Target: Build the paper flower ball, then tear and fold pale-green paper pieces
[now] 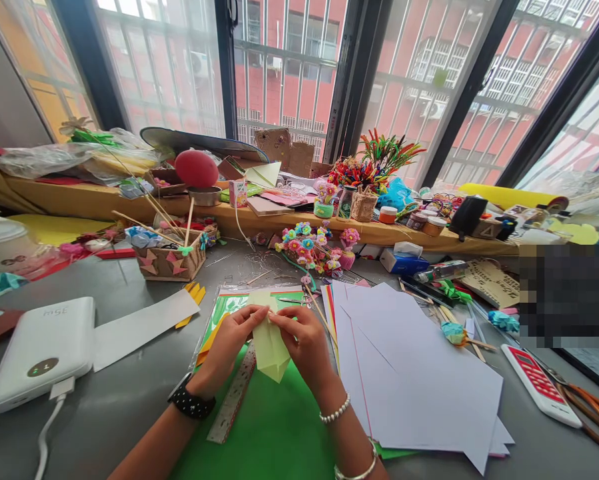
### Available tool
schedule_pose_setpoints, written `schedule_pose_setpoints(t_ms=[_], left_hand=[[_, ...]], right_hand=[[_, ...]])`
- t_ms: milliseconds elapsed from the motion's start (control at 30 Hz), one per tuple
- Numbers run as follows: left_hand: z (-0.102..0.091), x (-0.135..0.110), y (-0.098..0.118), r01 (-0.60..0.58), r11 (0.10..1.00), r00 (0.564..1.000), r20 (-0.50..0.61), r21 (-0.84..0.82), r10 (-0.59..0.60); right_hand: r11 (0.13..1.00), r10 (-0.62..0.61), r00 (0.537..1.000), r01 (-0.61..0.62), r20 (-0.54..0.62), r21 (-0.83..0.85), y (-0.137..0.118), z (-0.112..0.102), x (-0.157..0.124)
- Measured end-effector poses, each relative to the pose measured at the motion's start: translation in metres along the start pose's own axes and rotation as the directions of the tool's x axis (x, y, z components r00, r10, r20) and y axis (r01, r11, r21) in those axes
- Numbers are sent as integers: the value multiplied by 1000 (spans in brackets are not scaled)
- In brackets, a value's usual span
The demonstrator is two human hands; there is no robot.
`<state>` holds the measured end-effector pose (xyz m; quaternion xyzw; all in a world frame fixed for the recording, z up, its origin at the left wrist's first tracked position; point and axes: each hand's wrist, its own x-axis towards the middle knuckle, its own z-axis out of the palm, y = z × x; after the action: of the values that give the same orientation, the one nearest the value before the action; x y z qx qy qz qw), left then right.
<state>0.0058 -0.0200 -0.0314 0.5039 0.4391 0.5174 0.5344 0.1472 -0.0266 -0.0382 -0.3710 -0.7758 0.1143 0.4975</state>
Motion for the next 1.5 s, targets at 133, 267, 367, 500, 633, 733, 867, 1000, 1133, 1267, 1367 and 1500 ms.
schedule_pose_setpoints(t_ms=[133,267,367,500,633,733,867,1000,1133,1267,1367,1500], left_hand=[[-2,1,0,-43,997,999,-8,71,44],[-2,2,2,-107,979,994,-18,175,111],[-1,1,3,-135,964,990,0,227,138],[0,1,3,-141,954,990,17,266,141],[0,2,2,-112,958,994,40,263,106],[0,2,3,-69,972,997,31,225,63],[0,2,3,54,994,997,53,94,-59],[1,3,0,116,993,986,122,-4,-115],[1,5,0,117,993,988,108,-27,-113],[1,4,3,132,991,987,101,-35,-128],[1,3,5,134,991,986,103,-26,-131],[0,3,5,131,991,985,114,-20,-128]], right_hand=[[996,71,997,-71,3,47,-3,-1,3],[959,243,970,-238,-14,155,-1,-3,6],[896,380,923,-385,66,223,5,-3,6],[822,499,848,-528,177,211,9,-4,5],[789,542,809,-583,230,192,7,-6,6],[747,569,780,-622,259,233,5,-7,7],[670,612,750,-661,251,339,9,-6,5],[633,640,744,-653,193,416,15,-5,4],[607,640,739,-653,209,453,15,-5,5],[563,645,722,-671,252,482,12,-5,5],[540,646,721,-665,252,516,12,-4,3],[501,652,708,-671,271,546,12,-4,2]])
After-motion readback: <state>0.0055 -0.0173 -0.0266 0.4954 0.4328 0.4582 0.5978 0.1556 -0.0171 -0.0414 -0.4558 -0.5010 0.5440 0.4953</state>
